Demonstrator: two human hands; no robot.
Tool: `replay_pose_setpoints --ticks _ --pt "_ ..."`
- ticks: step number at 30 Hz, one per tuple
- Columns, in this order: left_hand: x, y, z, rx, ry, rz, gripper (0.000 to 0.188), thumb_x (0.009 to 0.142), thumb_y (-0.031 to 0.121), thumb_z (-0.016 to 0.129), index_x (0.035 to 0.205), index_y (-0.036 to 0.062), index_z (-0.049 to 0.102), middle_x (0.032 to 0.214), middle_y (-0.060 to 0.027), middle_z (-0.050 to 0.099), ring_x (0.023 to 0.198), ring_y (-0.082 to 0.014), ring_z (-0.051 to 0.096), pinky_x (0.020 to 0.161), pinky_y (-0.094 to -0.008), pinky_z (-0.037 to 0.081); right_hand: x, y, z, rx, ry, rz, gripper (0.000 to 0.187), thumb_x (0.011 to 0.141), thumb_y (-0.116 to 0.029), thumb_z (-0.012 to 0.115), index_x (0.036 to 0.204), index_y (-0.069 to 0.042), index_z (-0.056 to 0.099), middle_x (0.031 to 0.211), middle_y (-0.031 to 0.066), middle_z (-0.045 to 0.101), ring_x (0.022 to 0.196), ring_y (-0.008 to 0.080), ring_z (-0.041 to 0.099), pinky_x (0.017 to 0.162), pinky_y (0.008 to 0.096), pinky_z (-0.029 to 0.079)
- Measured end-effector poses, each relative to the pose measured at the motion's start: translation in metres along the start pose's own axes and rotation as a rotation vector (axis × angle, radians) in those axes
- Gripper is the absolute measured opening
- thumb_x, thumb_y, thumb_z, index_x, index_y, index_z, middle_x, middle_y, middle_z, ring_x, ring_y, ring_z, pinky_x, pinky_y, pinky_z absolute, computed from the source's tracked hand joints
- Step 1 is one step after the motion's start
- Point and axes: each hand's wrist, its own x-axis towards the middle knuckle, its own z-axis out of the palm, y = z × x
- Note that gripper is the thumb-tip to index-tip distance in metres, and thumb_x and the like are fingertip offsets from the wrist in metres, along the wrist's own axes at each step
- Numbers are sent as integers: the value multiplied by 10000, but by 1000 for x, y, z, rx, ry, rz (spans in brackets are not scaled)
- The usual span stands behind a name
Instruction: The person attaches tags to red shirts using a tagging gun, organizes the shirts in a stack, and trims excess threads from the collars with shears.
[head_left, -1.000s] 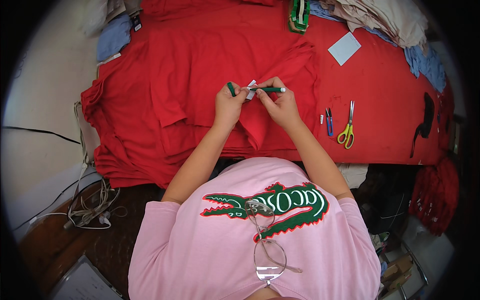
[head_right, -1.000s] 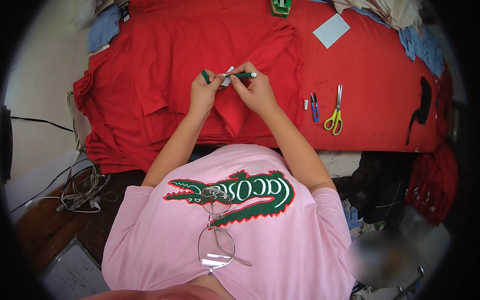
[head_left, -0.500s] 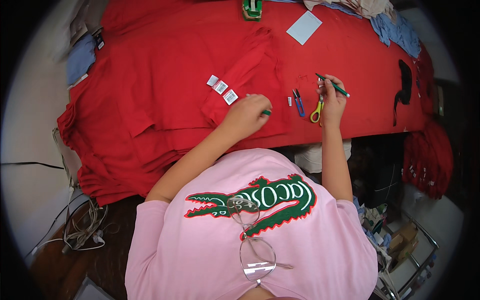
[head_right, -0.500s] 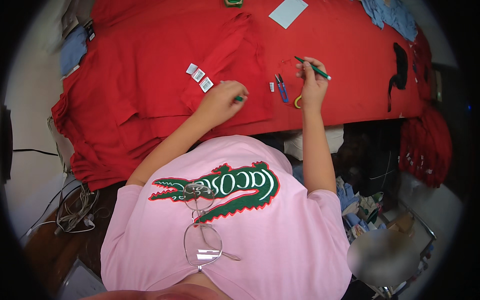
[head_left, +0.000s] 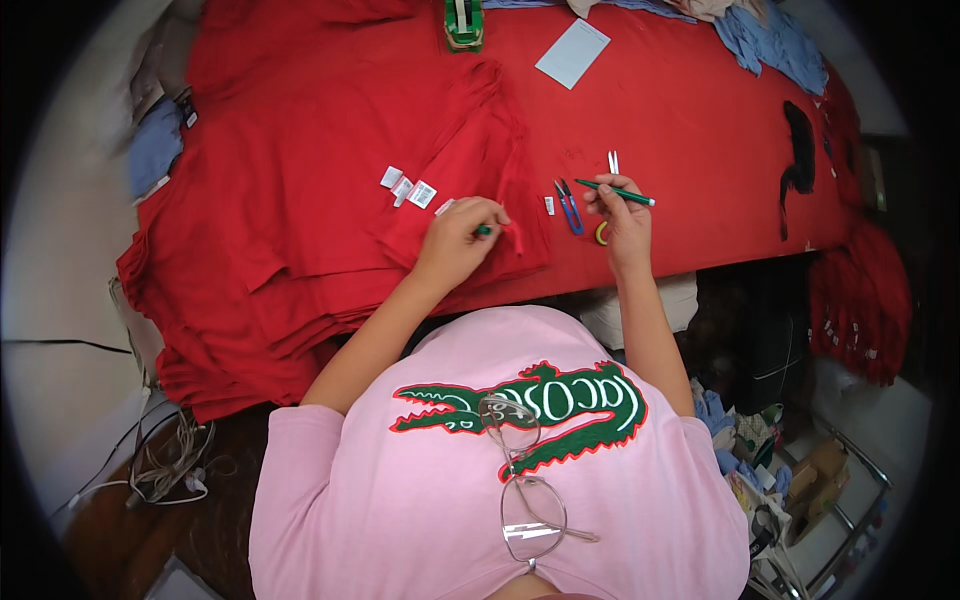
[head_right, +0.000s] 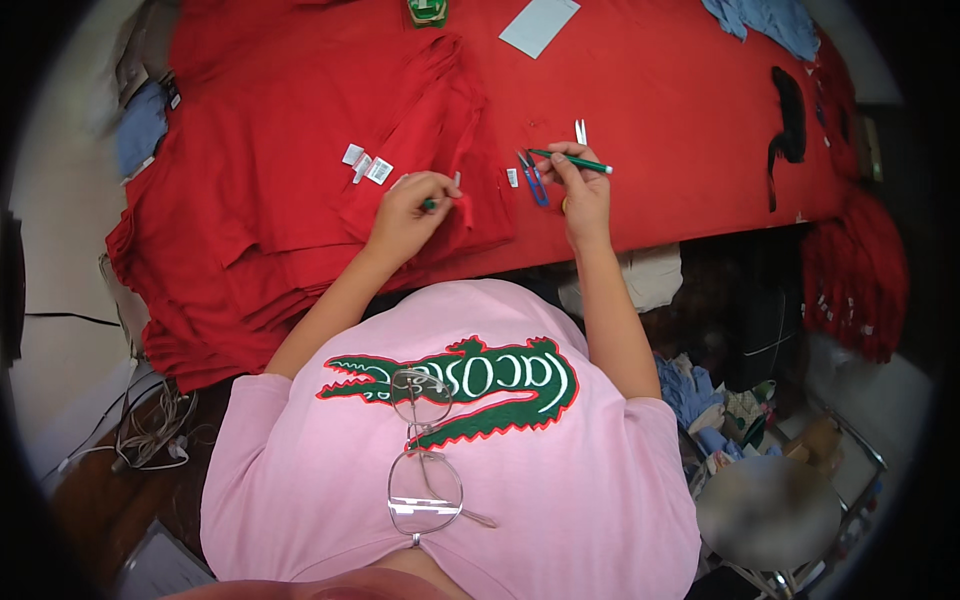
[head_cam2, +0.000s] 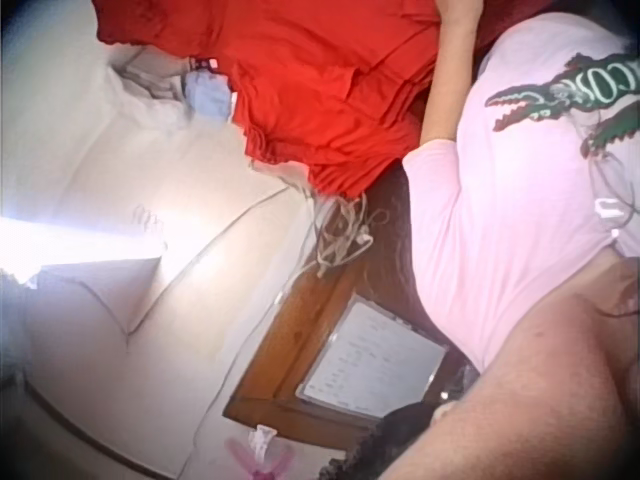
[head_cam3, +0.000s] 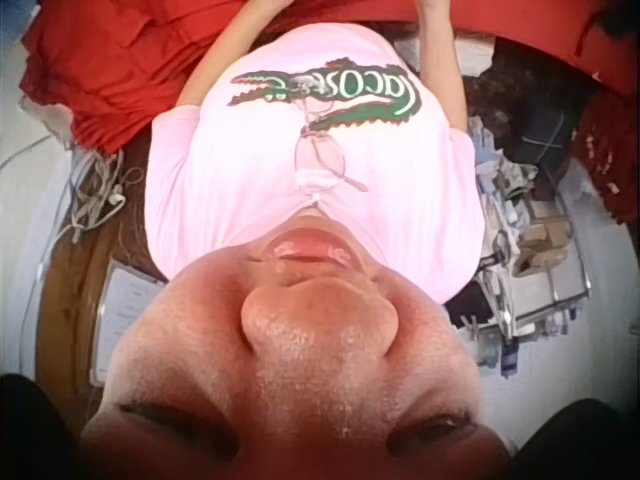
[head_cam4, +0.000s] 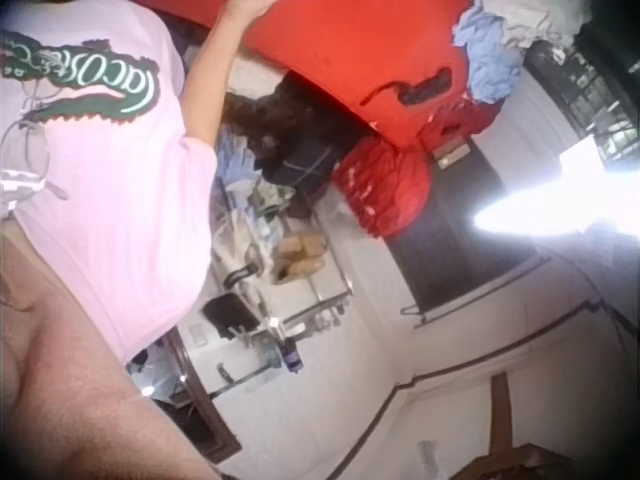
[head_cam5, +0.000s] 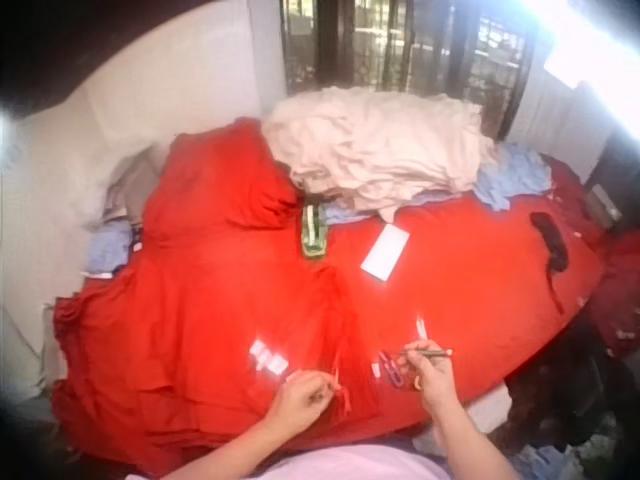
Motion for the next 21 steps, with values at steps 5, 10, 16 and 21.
replay_pose_setpoints --ticks 5,10,16,21 --pt "-33 -28 -74 6 360 -143 300 837 -85 685 726 32 431 986 -76 779 941 -234 693 902 -351 499 22 17 100 176 -324 213 147 1048 -99 605 1158 -16 655 950 84 724 848 136 689 799 273 547" --pt "-48 -42 -101 98 343 -259 298 861 -138 605 740 51 409 963 -98 760 962 -201 694 938 -346 507 49 61 177 322 -391 250 133 1043 -89 590 1149 -26 641 945 89 721 849 154 685 826 294 559" --pt "-19 -14 -81 250 385 -120 210 857 2 700 777 14 506 805 -134 663 801 -280 686 798 -398 551 65 82 182 363 -360 267 155 1034 -97 615 1170 -24 635 946 87 722 849 164 693 830 305 579" --pt "-6 -60 -54 425 352 -143 214 869 52 762 852 22 550 884 -132 706 802 -258 694 807 -373 546 56 74 183 276 -312 175 129 1047 -101 618 1152 -26 625 950 90 720 864 154 697 820 294 577"
